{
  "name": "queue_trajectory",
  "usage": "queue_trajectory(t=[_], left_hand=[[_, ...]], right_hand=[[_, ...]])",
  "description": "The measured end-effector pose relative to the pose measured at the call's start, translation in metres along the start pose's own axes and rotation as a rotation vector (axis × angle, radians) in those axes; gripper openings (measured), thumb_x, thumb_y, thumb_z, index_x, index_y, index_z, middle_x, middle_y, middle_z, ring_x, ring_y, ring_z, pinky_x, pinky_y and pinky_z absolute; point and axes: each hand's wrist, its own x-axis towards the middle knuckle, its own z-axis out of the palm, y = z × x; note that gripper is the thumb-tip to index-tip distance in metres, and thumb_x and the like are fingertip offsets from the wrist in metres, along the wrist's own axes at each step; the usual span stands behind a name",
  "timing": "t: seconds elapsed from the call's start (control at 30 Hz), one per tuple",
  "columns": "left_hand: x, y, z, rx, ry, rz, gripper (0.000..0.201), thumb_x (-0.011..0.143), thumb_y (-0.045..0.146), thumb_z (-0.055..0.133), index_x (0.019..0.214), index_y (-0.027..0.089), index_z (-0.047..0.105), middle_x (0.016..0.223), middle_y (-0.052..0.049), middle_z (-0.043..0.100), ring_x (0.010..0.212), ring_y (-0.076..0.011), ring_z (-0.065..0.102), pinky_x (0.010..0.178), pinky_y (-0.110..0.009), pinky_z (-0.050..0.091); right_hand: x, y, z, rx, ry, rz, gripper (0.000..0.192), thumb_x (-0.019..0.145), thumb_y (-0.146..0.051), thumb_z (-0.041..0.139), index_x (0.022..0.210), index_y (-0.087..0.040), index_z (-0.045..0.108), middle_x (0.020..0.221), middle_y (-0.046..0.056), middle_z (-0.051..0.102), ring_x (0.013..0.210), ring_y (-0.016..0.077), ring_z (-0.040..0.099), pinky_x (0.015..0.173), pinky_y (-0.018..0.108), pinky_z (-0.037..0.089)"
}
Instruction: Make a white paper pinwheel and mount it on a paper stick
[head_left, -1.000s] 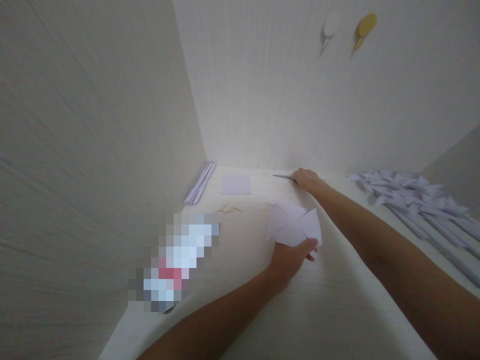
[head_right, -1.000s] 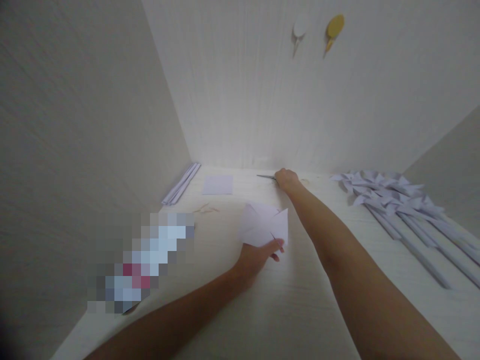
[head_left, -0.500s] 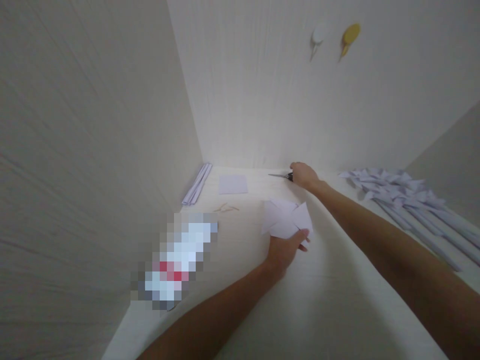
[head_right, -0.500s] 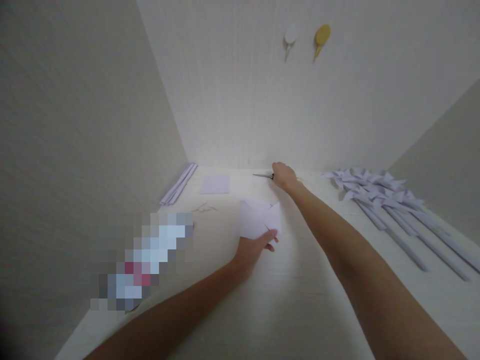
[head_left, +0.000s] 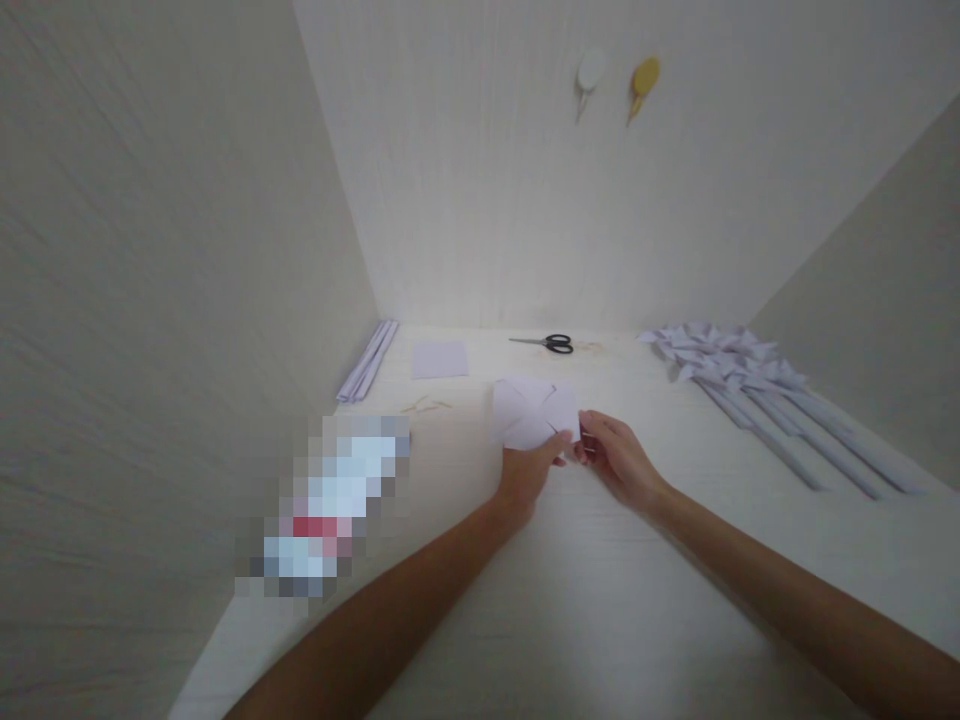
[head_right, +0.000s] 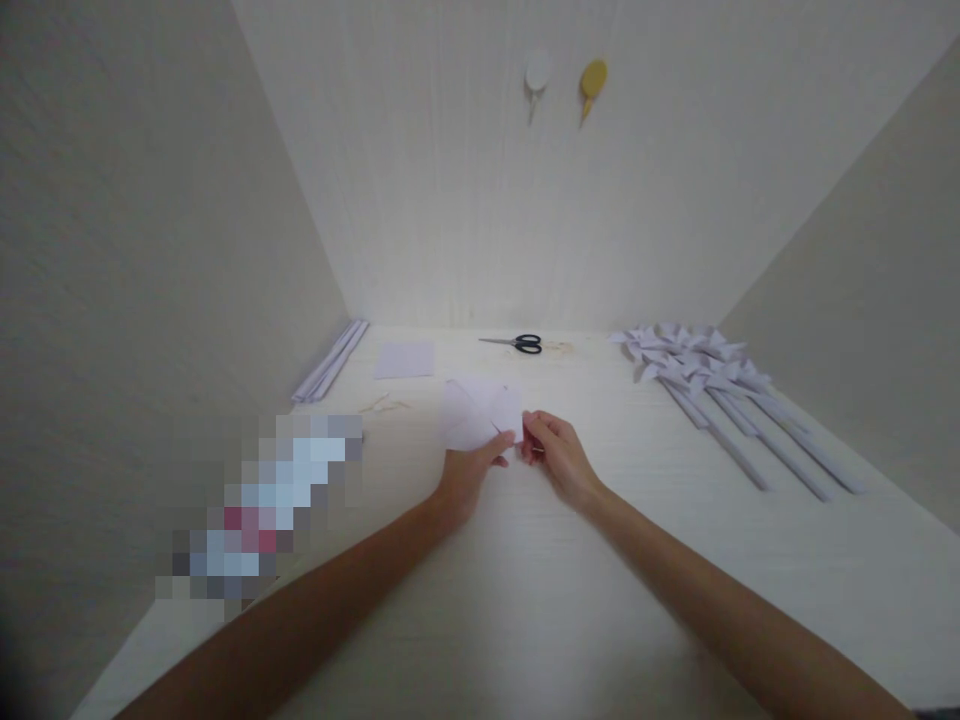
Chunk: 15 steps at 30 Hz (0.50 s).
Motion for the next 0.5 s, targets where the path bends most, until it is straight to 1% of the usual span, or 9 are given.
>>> queue_trajectory(t=[0.07,0.13,0.23,0.33,0.37,0.4,0.5], left_hand=[[0.0,-0.002,-0.001,0.041,-0.04,0.029,0.013,0.057,0.024,0.063,0.058,0.013,0.057,0.058,-0.001,0.057,0.052,-0.0098,0.051,0.048,-0.022,0.042],[-0.001,-0.003,-0.002,0.089,-0.08,0.052,0.015,0.058,0.026,0.062,0.054,0.014,0.055,0.054,0.0,0.056,0.051,-0.0101,0.05,0.048,-0.022,0.041],[-0.003,-0.002,-0.003,0.212,-0.121,0.049,0.019,0.06,0.029,0.061,0.05,0.014,0.054,0.051,0.0,0.055,0.049,-0.0104,0.05,0.052,-0.024,0.042],[-0.005,0.003,-0.002,0.303,-0.134,0.037,0.024,0.06,0.03,0.061,0.044,0.015,0.052,0.048,0.002,0.054,0.047,-0.0095,0.049,0.054,-0.023,0.041],[-0.006,0.004,-0.002,0.313,-0.124,0.038,0.025,0.06,0.03,0.061,0.043,0.015,0.051,0.047,0.002,0.053,0.047,-0.0088,0.048,0.054,-0.023,0.041],[-0.007,0.006,-0.001,0.305,-0.143,0.032,0.025,0.06,0.03,0.061,0.042,0.015,0.05,0.047,0.003,0.053,0.047,-0.0084,0.047,0.053,-0.022,0.04],[-0.007,0.008,0.0,0.249,-0.235,0.033,0.021,0.064,0.027,0.058,0.047,0.016,0.053,0.048,0.002,0.054,0.047,-0.0083,0.047,0.05,-0.02,0.039]], right_hand=[[-0.008,0.005,0.001,0.118,-0.029,0.03,0.033,0.071,-0.046,0.053,0.058,-0.015,0.048,0.05,-0.001,0.048,0.043,0.0076,0.041,0.042,0.021,0.031],[-0.011,0.01,0.0,0.149,-0.019,0.016,0.034,0.071,-0.047,0.053,0.058,-0.015,0.05,0.05,0.0,0.051,0.043,0.0084,0.042,0.042,0.022,0.031],[-0.012,0.014,-0.003,0.129,0.001,-0.021,0.034,0.071,-0.047,0.053,0.058,-0.016,0.051,0.05,0.0,0.052,0.044,0.0094,0.043,0.043,0.023,0.031],[-0.012,0.016,-0.008,0.085,-0.033,-0.041,0.034,0.072,-0.047,0.052,0.058,-0.016,0.05,0.048,-0.001,0.05,0.043,0.0086,0.041,0.043,0.022,0.03],[-0.012,0.016,-0.009,0.079,-0.05,-0.04,0.034,0.073,-0.046,0.052,0.057,-0.016,0.049,0.047,-0.002,0.049,0.042,0.0081,0.04,0.042,0.022,0.029],[-0.012,0.016,-0.009,0.078,-0.063,-0.035,0.034,0.073,-0.046,0.052,0.057,-0.016,0.049,0.046,-0.003,0.048,0.041,0.0077,0.039,0.041,0.022,0.027],[-0.013,0.016,-0.01,0.101,-0.09,-0.008,0.034,0.072,-0.047,0.052,0.058,-0.016,0.048,0.045,-0.003,0.047,0.04,0.0072,0.039,0.04,0.021,0.026]])
